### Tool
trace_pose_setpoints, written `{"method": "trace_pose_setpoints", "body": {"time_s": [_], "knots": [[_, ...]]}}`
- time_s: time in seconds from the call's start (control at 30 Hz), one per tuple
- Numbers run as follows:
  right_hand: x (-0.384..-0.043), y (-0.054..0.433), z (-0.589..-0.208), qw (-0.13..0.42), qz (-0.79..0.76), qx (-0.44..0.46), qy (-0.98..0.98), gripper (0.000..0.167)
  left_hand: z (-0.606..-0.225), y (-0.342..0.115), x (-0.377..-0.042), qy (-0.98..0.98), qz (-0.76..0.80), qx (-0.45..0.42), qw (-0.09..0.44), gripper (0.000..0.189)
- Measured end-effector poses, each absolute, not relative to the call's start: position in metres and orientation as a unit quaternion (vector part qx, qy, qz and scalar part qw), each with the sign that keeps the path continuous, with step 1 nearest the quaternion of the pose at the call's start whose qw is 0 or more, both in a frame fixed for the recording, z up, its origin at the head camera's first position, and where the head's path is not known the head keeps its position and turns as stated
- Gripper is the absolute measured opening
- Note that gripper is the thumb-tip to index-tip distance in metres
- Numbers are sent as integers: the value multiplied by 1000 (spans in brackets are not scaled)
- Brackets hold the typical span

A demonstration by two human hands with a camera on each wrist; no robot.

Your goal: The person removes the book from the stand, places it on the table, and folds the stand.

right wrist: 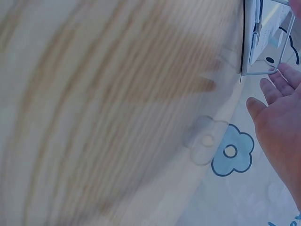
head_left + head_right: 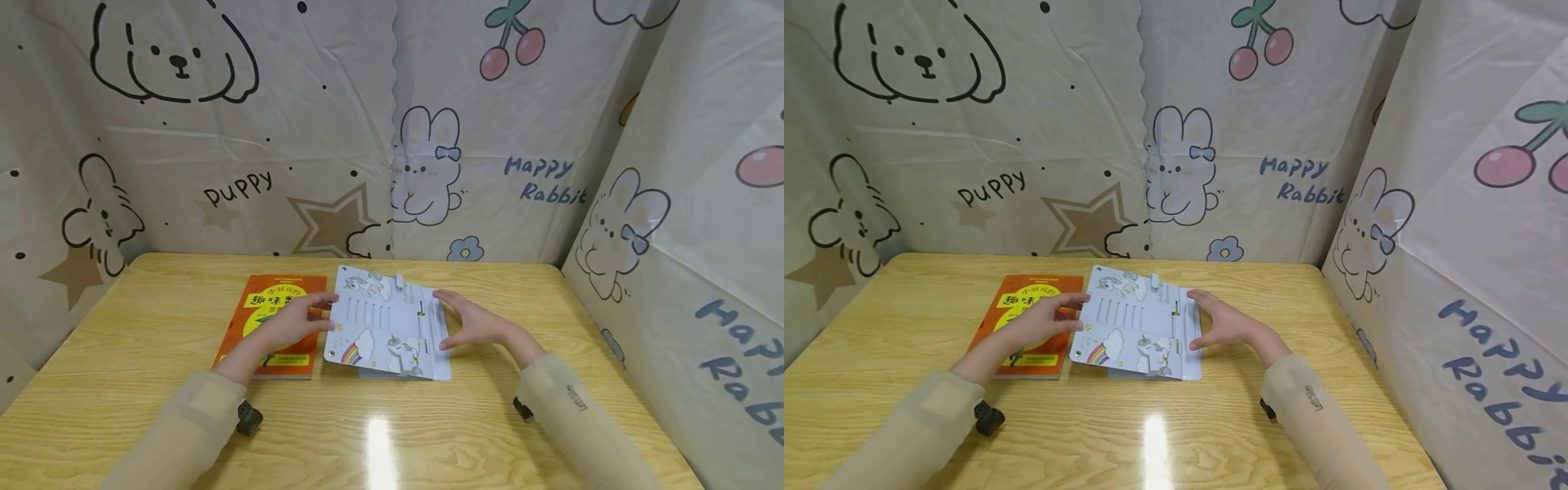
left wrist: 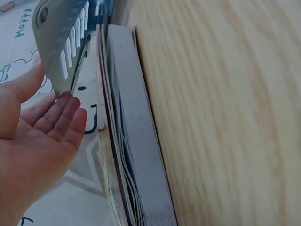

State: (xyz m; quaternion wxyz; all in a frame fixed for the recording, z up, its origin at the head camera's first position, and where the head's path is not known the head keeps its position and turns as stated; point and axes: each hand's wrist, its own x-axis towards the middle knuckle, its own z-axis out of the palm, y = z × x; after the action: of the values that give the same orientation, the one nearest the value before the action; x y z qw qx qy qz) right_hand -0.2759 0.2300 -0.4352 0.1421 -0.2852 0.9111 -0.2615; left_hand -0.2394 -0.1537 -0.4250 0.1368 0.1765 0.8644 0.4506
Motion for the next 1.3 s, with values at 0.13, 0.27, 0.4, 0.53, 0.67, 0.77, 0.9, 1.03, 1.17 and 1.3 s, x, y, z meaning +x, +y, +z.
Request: {"method": "trace_pose_setpoints", "body": {"time_s": [0.13,0.27,0.4,0.53,0.67,0.77,0.9,1.03,1.17,1.3], "knots": [[-276,234,-435,140,-250,-285,915,111,-425,-152,-239,884,408,174,148,64],[-277,236,-434,140,-244,-288,916,111,-428,-150,-241,903,361,175,152,66],[-276,236,-432,141,-244,-288,915,111,-432,-149,-243,915,325,185,150,67],[-276,235,-431,137,-243,-292,915,112,-435,-149,-245,921,309,183,151,69],[-278,234,-431,135,-236,-295,916,112,-437,-148,-247,924,301,184,151,70],[-278,233,-430,135,-229,-296,917,112,-437,-148,-248,926,293,189,148,70],[-278,233,-430,134,-226,-297,918,112,-436,-147,-248,929,283,191,145,69],[-278,233,-429,137,-222,-298,918,112,-433,-145,-245,931,264,210,138,67],[-278,233,-429,141,-220,-299,918,111,-432,-145,-243,934,238,230,132,67],[-278,233,-429,140,-212,-298,920,112,-435,-147,-244,936,223,237,131,68]]}}
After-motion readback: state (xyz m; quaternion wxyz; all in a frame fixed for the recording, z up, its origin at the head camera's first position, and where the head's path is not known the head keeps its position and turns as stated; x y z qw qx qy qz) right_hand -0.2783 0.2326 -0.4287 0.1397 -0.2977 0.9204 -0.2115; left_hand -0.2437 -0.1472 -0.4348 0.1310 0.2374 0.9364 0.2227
